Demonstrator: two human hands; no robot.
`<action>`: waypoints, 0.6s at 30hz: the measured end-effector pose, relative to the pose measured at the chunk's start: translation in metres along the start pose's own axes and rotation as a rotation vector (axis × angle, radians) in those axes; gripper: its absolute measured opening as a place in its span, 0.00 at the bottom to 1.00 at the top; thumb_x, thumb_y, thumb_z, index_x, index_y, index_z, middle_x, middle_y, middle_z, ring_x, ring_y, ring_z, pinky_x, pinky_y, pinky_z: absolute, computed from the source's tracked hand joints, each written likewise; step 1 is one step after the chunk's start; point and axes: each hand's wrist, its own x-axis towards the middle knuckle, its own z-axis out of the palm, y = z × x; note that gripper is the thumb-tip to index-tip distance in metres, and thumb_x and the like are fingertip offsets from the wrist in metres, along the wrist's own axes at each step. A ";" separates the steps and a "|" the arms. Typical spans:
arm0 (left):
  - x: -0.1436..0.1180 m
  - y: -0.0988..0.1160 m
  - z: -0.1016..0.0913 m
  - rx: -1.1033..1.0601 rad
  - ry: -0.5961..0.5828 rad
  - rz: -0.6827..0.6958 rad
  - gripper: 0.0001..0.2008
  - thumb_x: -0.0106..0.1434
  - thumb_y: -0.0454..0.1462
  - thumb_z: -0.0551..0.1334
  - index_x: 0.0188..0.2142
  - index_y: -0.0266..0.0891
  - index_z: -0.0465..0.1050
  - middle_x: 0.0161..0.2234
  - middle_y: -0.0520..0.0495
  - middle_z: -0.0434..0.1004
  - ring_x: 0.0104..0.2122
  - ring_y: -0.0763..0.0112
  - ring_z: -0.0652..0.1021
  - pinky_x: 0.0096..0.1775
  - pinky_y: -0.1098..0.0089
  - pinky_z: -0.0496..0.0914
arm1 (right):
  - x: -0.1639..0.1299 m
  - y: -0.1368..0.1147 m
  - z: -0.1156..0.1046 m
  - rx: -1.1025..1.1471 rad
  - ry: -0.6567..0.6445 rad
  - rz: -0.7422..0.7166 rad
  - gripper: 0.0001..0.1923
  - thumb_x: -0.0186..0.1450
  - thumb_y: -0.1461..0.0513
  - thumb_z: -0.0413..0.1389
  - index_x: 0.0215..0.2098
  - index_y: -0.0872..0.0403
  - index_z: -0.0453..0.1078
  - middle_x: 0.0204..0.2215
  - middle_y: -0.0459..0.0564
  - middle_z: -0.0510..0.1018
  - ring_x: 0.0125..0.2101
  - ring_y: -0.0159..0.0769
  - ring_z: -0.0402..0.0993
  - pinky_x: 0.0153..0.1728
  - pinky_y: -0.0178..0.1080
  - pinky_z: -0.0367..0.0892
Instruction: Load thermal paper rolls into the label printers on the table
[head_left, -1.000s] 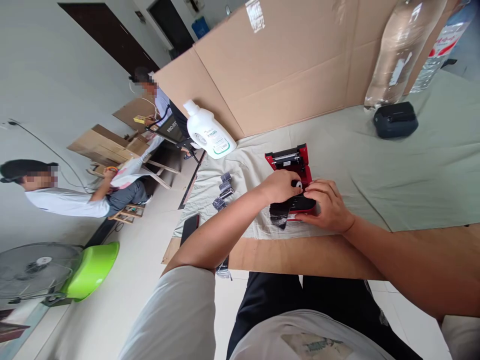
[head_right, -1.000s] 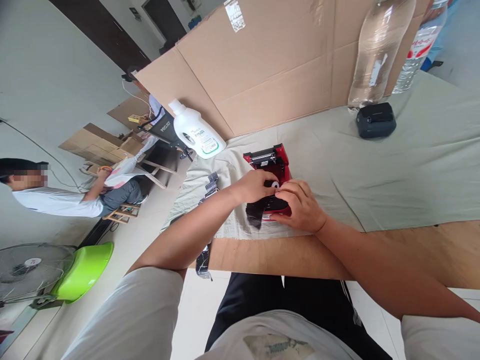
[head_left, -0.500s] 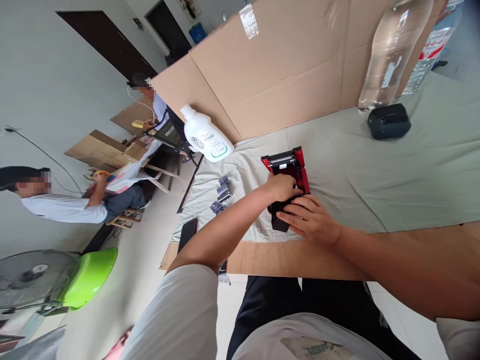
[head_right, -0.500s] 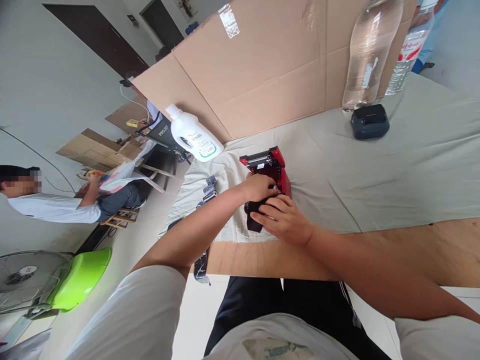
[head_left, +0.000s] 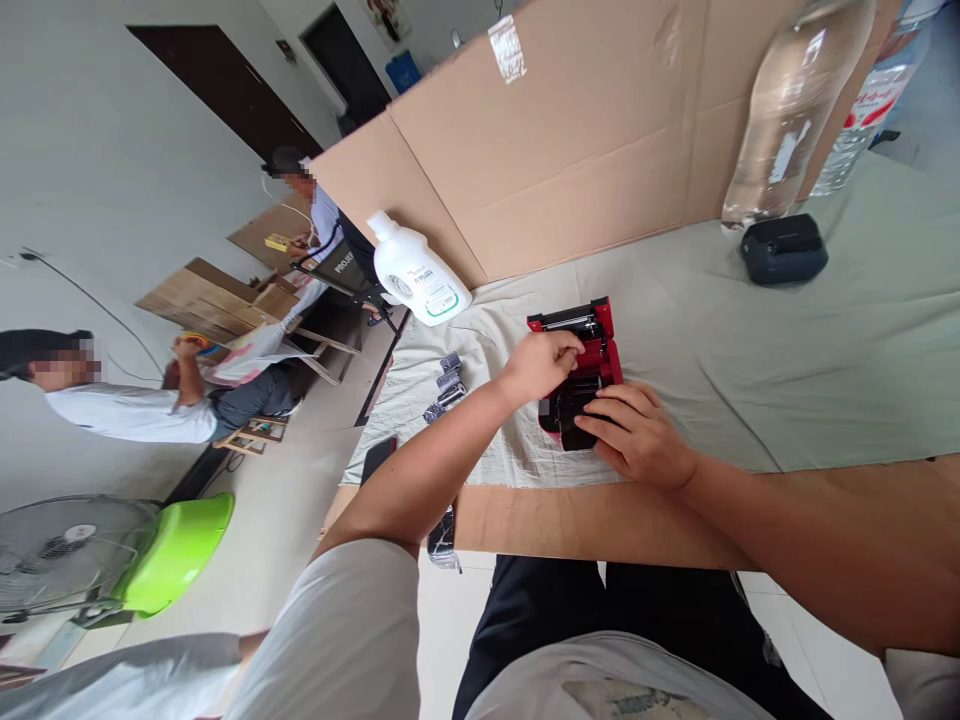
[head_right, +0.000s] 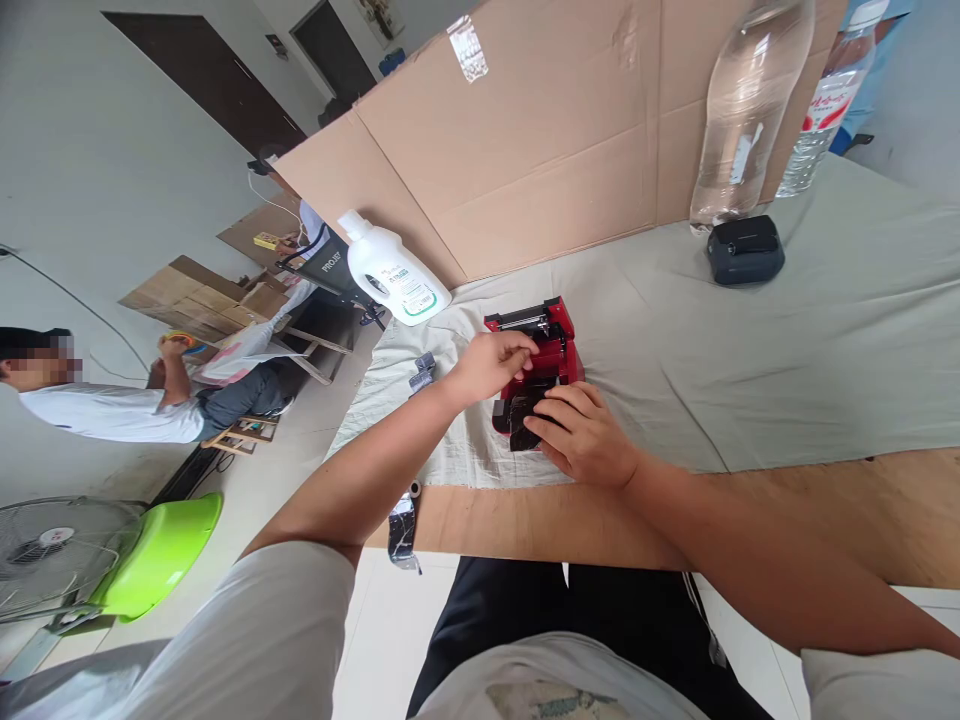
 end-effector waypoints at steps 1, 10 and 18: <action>-0.002 -0.004 -0.001 -0.002 0.138 0.008 0.15 0.69 0.35 0.51 0.46 0.37 0.76 0.40 0.45 0.82 0.40 0.68 0.79 0.48 0.68 0.71 | 0.000 0.000 0.000 -0.004 0.002 0.001 0.12 0.65 0.65 0.56 0.46 0.53 0.77 0.42 0.53 0.81 0.50 0.45 0.68 0.51 0.50 0.65; -0.038 -0.020 0.017 -0.022 0.401 0.170 0.32 0.74 0.52 0.37 0.56 0.34 0.69 0.47 0.37 0.77 0.50 0.60 0.75 0.55 0.58 0.66 | -0.002 0.002 0.000 -0.015 -0.015 0.014 0.13 0.66 0.65 0.56 0.47 0.51 0.77 0.43 0.51 0.81 0.49 0.45 0.70 0.51 0.49 0.66; -0.092 -0.015 0.066 -0.190 0.511 0.246 0.28 0.74 0.49 0.39 0.58 0.35 0.66 0.53 0.33 0.75 0.57 0.58 0.73 0.58 0.54 0.66 | -0.002 0.003 0.003 -0.098 0.016 0.030 0.11 0.66 0.60 0.58 0.46 0.52 0.75 0.45 0.54 0.80 0.52 0.48 0.70 0.53 0.51 0.66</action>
